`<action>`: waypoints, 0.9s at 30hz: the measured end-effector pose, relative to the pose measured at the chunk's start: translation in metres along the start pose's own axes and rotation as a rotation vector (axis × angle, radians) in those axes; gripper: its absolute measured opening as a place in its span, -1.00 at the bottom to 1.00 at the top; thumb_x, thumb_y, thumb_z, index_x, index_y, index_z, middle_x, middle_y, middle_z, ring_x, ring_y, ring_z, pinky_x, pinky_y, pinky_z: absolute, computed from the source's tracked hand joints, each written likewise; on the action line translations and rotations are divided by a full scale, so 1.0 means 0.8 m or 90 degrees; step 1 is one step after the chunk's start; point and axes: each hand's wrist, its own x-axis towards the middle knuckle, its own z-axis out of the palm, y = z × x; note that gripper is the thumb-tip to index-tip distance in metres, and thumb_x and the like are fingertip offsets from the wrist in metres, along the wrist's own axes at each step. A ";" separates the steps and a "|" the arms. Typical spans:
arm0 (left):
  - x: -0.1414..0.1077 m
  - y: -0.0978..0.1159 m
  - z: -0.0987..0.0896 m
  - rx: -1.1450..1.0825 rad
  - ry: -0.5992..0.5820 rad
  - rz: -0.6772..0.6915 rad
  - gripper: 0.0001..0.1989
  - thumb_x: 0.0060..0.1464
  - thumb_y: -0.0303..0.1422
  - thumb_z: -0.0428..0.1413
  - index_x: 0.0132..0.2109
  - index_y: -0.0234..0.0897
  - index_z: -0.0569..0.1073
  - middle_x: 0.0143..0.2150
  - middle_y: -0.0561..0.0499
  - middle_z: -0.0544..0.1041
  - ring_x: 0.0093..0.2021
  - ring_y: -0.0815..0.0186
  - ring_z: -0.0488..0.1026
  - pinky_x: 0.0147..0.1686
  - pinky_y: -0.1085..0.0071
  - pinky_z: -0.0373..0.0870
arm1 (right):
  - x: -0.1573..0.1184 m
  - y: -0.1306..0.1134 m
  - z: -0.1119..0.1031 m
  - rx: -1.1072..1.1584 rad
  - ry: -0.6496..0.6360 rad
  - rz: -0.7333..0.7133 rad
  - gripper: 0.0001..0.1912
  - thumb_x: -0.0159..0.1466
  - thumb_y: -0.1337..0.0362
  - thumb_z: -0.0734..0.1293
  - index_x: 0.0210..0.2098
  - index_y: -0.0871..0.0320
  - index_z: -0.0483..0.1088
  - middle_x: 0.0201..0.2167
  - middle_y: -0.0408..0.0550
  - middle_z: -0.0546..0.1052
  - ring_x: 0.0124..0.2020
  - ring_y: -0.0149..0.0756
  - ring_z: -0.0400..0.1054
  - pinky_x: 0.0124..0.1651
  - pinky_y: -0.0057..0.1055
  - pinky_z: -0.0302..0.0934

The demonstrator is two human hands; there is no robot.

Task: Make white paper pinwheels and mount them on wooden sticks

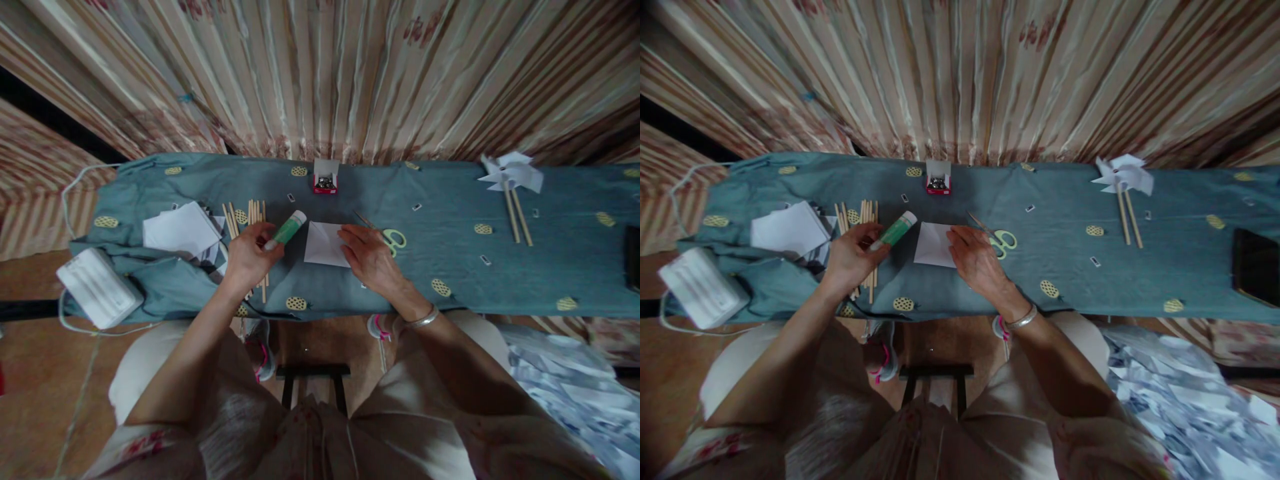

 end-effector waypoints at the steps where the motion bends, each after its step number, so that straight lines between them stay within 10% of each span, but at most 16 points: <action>1: 0.000 0.003 0.001 -0.073 -0.003 -0.010 -0.59 -0.10 -0.21 0.20 -0.08 -0.30 0.55 -0.31 0.00 0.55 -0.36 0.28 0.46 -0.35 0.39 0.37 | 0.000 -0.002 -0.001 0.036 0.006 0.014 -0.65 0.39 0.32 0.17 0.05 0.25 0.47 0.10 0.21 0.53 0.16 -0.03 0.39 0.25 0.02 0.21; 11: -0.035 0.053 0.043 -0.664 -0.219 -0.194 -0.57 -0.31 -0.19 0.46 -0.27 -0.31 0.60 -0.34 0.00 0.61 -0.38 0.36 0.51 -0.28 0.38 0.50 | 0.010 -0.046 -0.004 0.894 -0.047 0.405 -0.59 0.01 0.02 0.57 -0.23 0.09 0.53 -0.28 -0.11 0.64 -0.18 -0.22 0.53 0.07 -0.18 0.39; 27: 0.000 0.044 0.048 -0.557 -0.156 -0.157 -0.56 -0.20 -0.05 0.38 -0.29 -0.32 0.58 -0.33 -0.06 0.62 -0.35 0.25 0.56 -0.26 0.28 0.51 | 0.018 -0.015 -0.001 0.984 0.159 0.647 -0.59 -0.03 0.00 0.59 -0.43 0.10 0.41 -0.55 -0.26 0.54 -0.52 -0.49 0.43 -0.48 -0.57 0.31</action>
